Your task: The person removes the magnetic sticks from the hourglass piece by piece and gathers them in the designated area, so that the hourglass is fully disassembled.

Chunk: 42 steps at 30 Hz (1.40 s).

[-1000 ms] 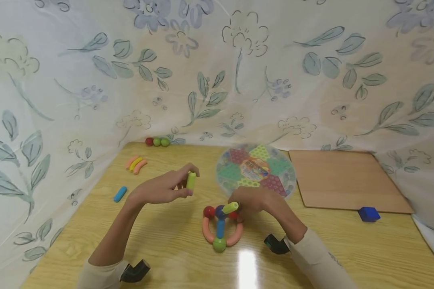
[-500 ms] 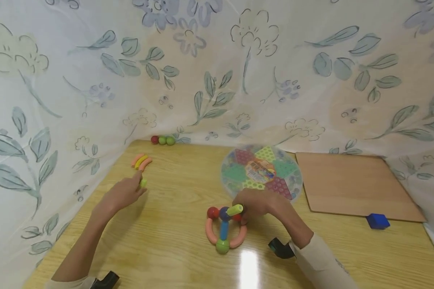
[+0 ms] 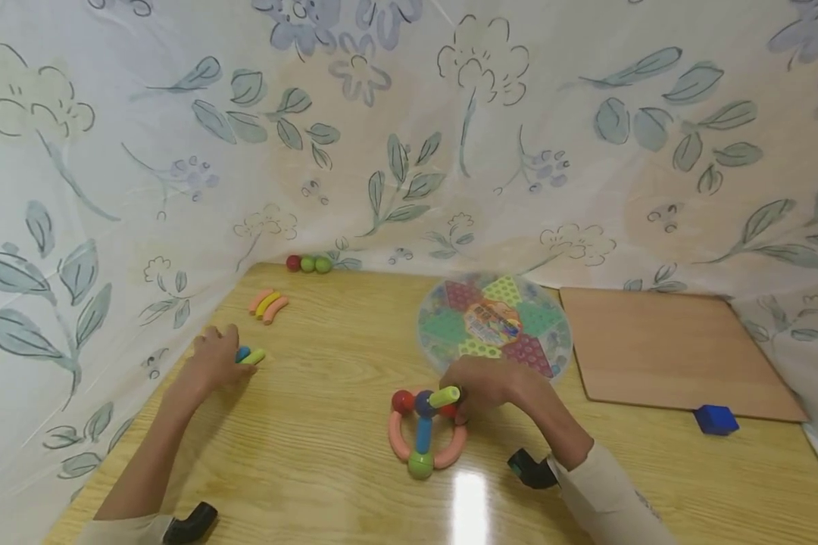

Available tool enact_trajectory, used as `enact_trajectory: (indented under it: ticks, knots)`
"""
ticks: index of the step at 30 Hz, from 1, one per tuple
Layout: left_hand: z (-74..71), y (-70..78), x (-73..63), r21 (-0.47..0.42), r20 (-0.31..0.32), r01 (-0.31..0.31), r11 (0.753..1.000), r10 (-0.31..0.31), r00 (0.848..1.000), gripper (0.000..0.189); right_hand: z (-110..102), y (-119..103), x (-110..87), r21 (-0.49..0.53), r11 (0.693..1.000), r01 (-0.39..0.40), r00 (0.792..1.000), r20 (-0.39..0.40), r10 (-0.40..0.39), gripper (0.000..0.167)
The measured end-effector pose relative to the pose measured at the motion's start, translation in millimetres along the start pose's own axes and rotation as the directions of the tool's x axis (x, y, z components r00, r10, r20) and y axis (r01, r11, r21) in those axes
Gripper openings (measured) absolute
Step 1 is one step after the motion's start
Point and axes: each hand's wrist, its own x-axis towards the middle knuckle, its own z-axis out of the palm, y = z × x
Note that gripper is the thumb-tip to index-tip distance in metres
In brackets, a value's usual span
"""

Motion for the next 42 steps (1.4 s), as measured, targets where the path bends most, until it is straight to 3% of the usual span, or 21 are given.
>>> enact_trajectory:
  ticks: [4, 10, 14, 21, 26, 37, 42]
  knots:
    - [0.0, -3.4, 6.7, -0.081, -0.001, -0.050, 0.995, 0.051, 0.999, 0.045, 0, 1, -2.7, -0.007, 1.000, -0.012, 1.000, -0.007, 0.012, 0.013]
    - [4.7, -8.7, 19.8, -0.105, -0.031, -0.079, 0.991, 0.076, 0.997, 0.035, 0, 1, -3.7, -0.007, 0.999, -0.035, 0.999, 0.007, 0.036, 0.013]
    - [3.4, -13.4, 30.7, -0.100, -0.023, -0.065, 0.993, 0.063, 0.998, 0.036, 1, 2, -4.8, -0.007, 0.999, -0.044, 0.999, 0.007, 0.044, 0.013]
    - [-3.7, -22.2, 44.7, -0.096, 0.044, 0.012, 0.995, -0.008, 0.999, 0.039, 1, 3, -3.1, -0.007, 0.999, -0.042, 0.999, 0.012, 0.042, 0.012]
    - [-10.0, -25.4, 44.6, -0.091, 0.081, 0.049, 0.995, -0.042, 0.996, 0.042, 2, 0, 0.2, -0.005, 0.999, -0.037, 0.999, 0.021, 0.037, 0.012]
    - [-18.6, -29.4, 39.8, -0.096, 0.144, 0.062, 0.993, -0.048, 0.988, 0.051, 1, -1, -2.8, -0.016, 0.999, -0.045, 0.999, 0.028, 0.045, 0.013]
    - [-23.1, -31.3, 38.7, -0.089, 0.139, 0.058, 0.994, -0.045, 0.989, 0.048, 0, -2, -1.5, -0.007, 0.999, -0.043, 0.999, 0.031, 0.043, 0.013]
